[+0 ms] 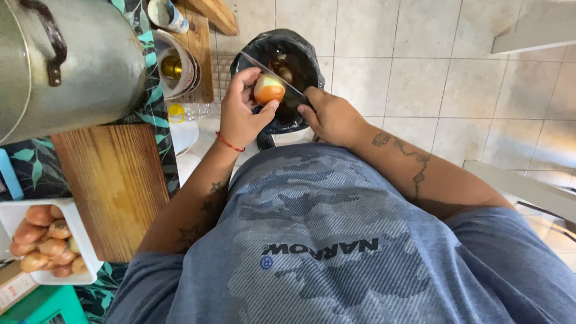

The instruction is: The person peels the outer skin from onions using a knife and discards the peels into a trash bin. They then chop the peeled onions into smaller pieces on a wooden cutting board.

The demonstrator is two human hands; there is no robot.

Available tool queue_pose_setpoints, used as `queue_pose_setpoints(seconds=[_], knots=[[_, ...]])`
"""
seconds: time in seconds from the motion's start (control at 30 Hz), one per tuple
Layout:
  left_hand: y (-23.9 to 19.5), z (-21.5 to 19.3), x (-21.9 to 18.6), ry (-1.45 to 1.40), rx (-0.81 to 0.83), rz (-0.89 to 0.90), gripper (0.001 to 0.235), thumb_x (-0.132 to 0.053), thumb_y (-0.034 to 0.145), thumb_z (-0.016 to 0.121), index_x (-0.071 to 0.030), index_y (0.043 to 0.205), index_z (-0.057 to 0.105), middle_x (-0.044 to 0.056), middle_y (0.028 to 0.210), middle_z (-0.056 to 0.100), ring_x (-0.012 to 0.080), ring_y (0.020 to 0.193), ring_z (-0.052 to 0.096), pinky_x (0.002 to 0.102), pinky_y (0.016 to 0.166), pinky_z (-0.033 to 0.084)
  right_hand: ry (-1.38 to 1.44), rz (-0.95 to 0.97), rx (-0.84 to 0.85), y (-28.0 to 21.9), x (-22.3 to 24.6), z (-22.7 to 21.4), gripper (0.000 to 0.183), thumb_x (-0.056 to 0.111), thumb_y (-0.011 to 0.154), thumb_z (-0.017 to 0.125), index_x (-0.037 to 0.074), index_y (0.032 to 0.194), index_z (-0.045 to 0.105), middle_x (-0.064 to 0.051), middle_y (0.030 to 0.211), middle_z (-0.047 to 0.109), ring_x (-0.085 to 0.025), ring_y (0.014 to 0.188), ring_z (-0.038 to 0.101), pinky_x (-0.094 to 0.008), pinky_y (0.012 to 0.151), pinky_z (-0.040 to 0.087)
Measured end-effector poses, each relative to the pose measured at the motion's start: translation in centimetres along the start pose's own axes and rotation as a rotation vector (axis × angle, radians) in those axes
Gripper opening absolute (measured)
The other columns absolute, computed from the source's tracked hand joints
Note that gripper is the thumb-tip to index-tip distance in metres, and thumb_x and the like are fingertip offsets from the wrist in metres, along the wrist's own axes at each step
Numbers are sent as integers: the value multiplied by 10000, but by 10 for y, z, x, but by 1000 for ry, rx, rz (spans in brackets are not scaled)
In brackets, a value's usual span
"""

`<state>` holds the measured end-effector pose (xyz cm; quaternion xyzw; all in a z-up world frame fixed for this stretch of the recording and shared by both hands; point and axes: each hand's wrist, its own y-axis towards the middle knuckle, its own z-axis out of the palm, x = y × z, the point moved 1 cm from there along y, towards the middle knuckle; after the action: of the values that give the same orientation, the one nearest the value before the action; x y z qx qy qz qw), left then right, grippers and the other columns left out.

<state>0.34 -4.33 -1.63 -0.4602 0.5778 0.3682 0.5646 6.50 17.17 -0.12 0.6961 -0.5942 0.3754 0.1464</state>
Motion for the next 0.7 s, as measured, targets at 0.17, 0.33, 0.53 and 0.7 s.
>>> queue_pose_setpoints(seconds=[0.17, 0.33, 0.53, 0.7], knots=[[0, 0, -10, 46, 36, 14, 629, -94, 736, 900, -99, 1264, 556, 152, 1173, 574, 302, 1093, 656, 329, 871, 582, 15, -23, -21, 0, 0, -2, 286, 292, 1020, 468, 44, 1153, 516, -247, 849, 627, -494, 810, 664, -569, 704, 553], [1, 0, -11, -25, 59, -9, 560, -74, 773, 867, -125, 1242, 566, 133, 1160, 608, 270, 1072, 669, 313, 862, 585, 56, -30, -37, 3, -5, 1, 305, 301, 1020, 480, 46, 1185, 509, -245, 848, 625, -497, 811, 663, -573, 702, 552], [0, -4, -4, -124, 172, -104, 491, -91, 858, 785, -140, 1276, 533, 123, 1225, 597, 212, 1045, 662, 282, 837, 600, 159, -90, -46, 4, 0, -8, 282, 301, 1020, 494, 48, 1140, 529, -246, 809, 613, -509, 792, 649, -570, 681, 543], [1, -5, 4, -93, 200, -87, 458, -81, 868, 772, -111, 1262, 540, 147, 1199, 608, 222, 1009, 670, 296, 814, 599, 115, -151, -62, 7, 1, -9, 265, 290, 1021, 506, 44, 1111, 540, -241, 796, 609, -500, 768, 652, -568, 667, 545]])
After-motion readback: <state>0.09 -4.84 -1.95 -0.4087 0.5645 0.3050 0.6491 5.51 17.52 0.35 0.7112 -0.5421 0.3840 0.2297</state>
